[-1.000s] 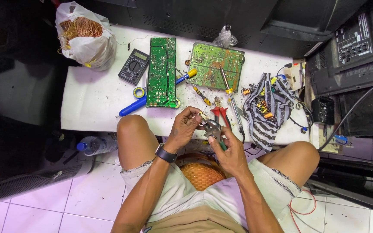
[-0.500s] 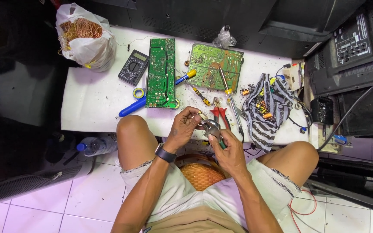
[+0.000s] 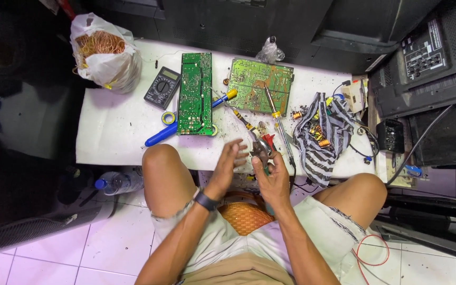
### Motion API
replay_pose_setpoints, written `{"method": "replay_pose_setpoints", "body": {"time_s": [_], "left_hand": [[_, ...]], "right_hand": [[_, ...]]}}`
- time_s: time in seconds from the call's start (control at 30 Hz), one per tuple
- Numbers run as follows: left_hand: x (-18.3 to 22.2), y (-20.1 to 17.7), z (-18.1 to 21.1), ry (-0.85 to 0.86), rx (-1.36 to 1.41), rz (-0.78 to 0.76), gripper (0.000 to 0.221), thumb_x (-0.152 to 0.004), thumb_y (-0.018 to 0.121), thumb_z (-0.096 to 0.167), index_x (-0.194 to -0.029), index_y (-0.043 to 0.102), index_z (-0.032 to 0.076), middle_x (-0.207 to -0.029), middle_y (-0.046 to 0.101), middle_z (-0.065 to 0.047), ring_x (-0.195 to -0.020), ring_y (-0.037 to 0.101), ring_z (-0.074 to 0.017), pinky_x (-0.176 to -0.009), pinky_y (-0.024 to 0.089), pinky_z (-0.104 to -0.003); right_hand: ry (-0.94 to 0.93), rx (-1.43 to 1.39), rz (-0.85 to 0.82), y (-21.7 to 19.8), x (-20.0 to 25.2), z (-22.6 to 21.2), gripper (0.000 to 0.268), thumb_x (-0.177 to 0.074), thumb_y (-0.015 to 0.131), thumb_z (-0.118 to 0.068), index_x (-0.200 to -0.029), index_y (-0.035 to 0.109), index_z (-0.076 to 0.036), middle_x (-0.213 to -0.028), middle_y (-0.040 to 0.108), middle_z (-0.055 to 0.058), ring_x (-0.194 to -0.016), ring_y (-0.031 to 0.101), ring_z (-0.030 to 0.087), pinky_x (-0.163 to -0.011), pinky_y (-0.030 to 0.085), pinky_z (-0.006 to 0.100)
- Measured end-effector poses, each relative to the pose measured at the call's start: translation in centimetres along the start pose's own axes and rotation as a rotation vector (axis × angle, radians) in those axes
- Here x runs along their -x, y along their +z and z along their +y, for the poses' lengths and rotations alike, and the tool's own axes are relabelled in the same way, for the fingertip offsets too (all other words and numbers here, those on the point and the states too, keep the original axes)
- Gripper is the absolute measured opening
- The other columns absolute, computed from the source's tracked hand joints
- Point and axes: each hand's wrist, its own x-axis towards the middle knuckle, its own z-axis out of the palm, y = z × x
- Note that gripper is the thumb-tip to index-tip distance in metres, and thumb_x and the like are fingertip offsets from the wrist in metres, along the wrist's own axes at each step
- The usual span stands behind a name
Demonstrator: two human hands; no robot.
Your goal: Repairing and modifying electronic circuit boards using hand tools like pliers and screwdrivers while working on the floor.
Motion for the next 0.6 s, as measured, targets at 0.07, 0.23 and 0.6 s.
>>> {"method": "replay_pose_setpoints", "body": {"time_s": [0.07,0.23,0.6], "left_hand": [[2.2,1.4,-0.1,-0.075,-0.051,-0.007,0.074,-0.087,0.028,0.054,-0.130,0.026,-0.006,-0.122,0.037,-0.034,-0.116,0.040,-0.0442,-0.097,0.032,-0.055],[4.5,3.8,-2.5,-0.136,-0.108,0.004,0.068,-0.089,0.029,0.050,-0.131,0.025,-0.004,-0.123,0.036,-0.033,-0.118,0.037,-0.0442,-0.098,0.029,-0.055],[4.8,4.0,-6.0,0.031,-0.163,0.116,0.057,-0.092,0.028,0.042,-0.129,0.030,-0.002,-0.116,0.041,-0.028,-0.112,0.041,-0.0396,-0.096,0.031,-0.051]], "right_hand": [[0.045,-0.069,-0.024,0.3,0.3,-1.3,0.022,-0.088,0.052,-0.022,-0.095,0.047,-0.002,-0.080,0.051,0.013,-0.068,0.055,0.021,-0.064,0.050,0.036],[0.175,-0.317,-0.051,1.6,1.6,-0.9,0.023,-0.089,0.042,-0.023,-0.099,0.042,-0.001,-0.087,0.050,0.012,-0.080,0.052,0.018,-0.077,0.048,0.036],[0.232,-0.403,-0.037,2.2,3.3,3.6,0.039,-0.089,0.045,-0.027,-0.117,0.040,-0.001,-0.104,0.050,0.018,-0.101,0.051,0.024,-0.089,0.044,0.042]]}}
